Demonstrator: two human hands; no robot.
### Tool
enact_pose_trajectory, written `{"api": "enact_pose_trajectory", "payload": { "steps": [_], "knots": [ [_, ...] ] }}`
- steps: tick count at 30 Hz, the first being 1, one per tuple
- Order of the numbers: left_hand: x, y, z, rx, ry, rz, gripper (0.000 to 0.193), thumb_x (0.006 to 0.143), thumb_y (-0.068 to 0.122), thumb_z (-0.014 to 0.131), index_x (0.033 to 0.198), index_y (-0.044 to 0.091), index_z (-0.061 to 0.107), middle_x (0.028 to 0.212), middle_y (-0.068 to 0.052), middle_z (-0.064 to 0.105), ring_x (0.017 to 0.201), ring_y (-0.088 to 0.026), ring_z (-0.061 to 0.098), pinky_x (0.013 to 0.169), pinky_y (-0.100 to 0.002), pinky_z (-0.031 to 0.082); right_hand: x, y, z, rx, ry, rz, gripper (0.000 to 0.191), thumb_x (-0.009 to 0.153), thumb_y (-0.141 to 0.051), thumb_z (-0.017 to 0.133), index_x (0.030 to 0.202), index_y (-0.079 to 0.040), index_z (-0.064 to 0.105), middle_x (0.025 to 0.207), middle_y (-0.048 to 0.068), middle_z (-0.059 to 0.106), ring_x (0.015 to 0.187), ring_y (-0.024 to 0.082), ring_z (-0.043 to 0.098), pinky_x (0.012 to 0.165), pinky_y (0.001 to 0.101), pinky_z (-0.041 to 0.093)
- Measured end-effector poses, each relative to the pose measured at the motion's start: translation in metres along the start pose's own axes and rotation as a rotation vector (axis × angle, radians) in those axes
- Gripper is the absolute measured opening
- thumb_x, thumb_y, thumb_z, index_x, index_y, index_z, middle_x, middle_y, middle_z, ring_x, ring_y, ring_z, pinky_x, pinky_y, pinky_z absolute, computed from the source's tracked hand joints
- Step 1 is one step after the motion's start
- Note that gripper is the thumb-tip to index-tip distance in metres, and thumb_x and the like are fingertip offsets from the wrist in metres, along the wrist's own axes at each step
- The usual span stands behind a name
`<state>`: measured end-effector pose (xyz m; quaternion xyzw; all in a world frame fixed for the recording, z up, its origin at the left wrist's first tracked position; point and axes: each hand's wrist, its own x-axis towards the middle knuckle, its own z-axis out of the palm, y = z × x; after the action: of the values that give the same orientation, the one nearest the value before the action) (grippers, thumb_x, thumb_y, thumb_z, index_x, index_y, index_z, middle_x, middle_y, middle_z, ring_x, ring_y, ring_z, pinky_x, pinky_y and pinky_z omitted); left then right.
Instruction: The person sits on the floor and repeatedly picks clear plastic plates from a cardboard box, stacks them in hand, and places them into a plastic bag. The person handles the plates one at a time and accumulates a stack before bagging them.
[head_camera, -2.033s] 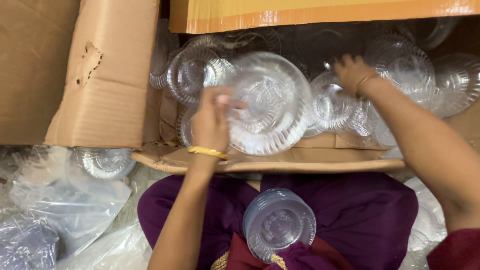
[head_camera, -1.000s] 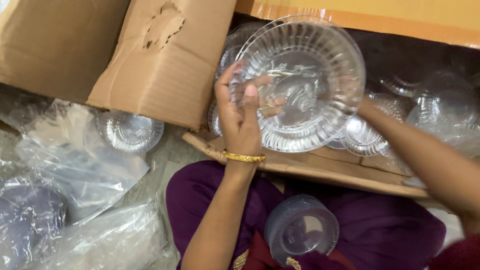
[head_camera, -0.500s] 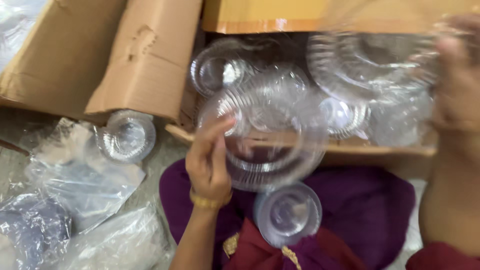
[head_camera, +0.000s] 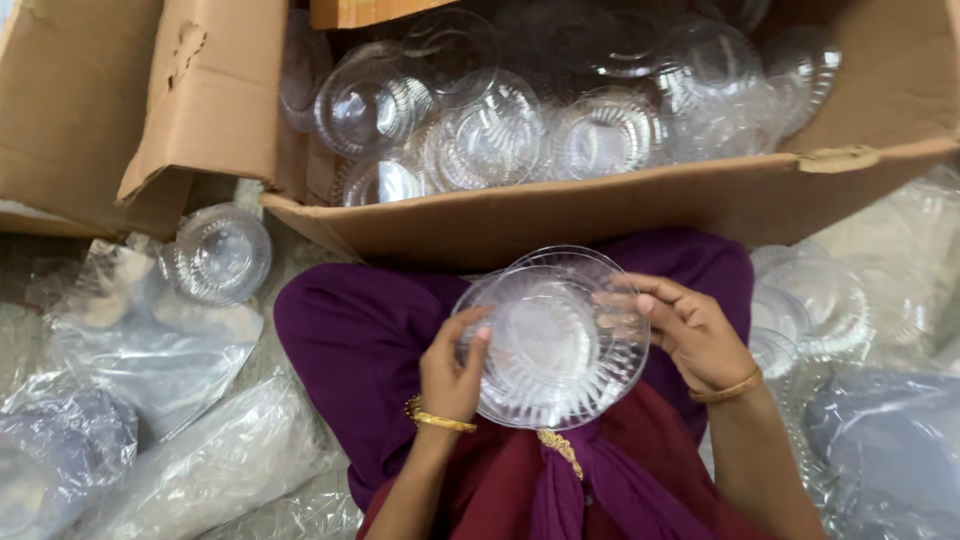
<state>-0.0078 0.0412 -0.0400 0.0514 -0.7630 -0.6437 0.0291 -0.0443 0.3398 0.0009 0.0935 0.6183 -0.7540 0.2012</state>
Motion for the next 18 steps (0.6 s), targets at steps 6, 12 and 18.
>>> {"api": "enact_pose_trajectory", "payload": {
  "steps": [6,12,18],
  "knots": [
    [-0.006,0.017,-0.013,0.056,0.051,-0.039,0.028,0.098,0.02,0.064,0.12,0.004,0.071,0.118,-0.01,0.076,0.106,-0.02,0.072,0.091,-0.033,0.056,-0.022,-0.016,0.002,-0.08,0.067,-0.086,0.043,0.099,-0.004,0.053,0.14,0.009,0.051,0.131,0.027,0.066,0.111,0.032,0.071,0.091,0.0396,0.06],
    [-0.01,0.038,-0.013,0.065,0.056,0.071,0.027,0.1,0.019,0.064,0.122,0.005,0.071,0.119,-0.009,0.075,0.102,-0.018,0.072,0.089,-0.031,0.056,-0.04,-0.03,-0.004,0.007,0.058,-0.164,0.044,0.1,-0.005,0.052,0.141,0.009,0.048,0.138,0.029,0.061,0.118,0.037,0.068,0.097,0.042,0.059],
    [-0.018,0.043,0.01,-0.01,-0.062,0.032,0.024,0.098,0.023,0.066,0.113,0.005,0.073,0.112,-0.007,0.076,0.089,-0.014,0.07,0.072,-0.029,0.058,-0.062,-0.024,0.005,0.013,0.108,-0.251,0.042,0.098,-0.003,0.052,0.139,0.008,0.049,0.137,0.03,0.061,0.119,0.038,0.068,0.097,0.0429,0.06]
  ]
}}
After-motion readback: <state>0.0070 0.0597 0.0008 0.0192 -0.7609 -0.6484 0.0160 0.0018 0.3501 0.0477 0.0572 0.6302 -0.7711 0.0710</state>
